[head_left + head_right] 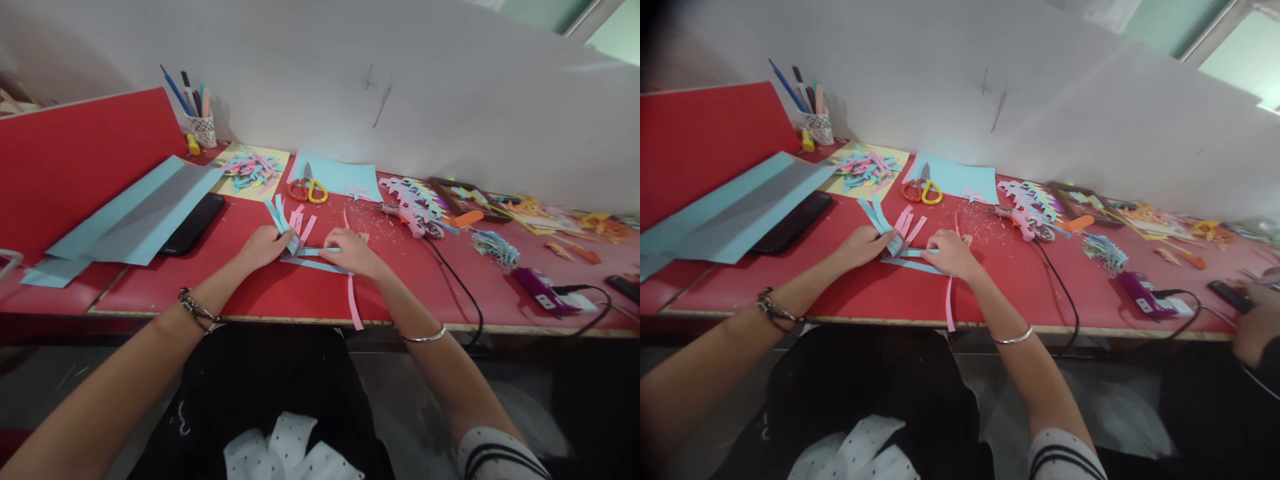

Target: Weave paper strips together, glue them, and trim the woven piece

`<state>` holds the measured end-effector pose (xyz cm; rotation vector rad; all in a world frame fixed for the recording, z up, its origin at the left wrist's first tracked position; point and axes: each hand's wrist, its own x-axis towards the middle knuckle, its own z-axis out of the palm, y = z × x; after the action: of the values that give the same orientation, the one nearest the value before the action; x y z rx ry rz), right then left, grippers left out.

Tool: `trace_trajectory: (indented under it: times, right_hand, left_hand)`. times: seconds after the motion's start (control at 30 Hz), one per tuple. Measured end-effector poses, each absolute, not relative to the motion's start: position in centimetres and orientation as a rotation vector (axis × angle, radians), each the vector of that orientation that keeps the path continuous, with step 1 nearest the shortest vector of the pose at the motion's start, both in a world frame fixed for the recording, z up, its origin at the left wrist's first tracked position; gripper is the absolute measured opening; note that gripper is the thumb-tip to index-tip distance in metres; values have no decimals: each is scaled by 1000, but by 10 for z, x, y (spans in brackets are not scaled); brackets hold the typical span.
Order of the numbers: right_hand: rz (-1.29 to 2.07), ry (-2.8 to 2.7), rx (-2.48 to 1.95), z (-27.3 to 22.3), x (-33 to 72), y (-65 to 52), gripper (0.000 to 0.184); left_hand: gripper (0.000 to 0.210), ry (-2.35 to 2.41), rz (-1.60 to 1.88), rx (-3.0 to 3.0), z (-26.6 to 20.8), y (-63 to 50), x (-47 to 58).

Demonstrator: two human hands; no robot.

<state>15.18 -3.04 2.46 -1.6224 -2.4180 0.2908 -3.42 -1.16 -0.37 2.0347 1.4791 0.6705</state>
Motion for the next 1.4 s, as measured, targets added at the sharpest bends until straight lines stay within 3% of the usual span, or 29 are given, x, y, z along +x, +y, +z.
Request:
trace_trajectory:
  times: [0.2,0.3,0.5,1.13,1.4]
  right_hand:
    - [54,-2387,-1770,29,154,-42,6]
    - [-70,-2416,-1674,34,156,-54,11]
    - [121,-2696,-1667,38,161,-73,23]
    - [367,-2483,-1785,27,153,-71,32]
    - [730,-2386,-1634,41,157,-43,31]
  left_hand:
    - [43,1511,623,2063,-2,-11,-34]
    - [41,1547,573,2051,0,-11,-33]
    - [41,1572,543,2065,3,-13,-32]
    - [42,1603,553,2133,0,-11,-33]
    - [41,1506,623,2137,-2,-11,-34]
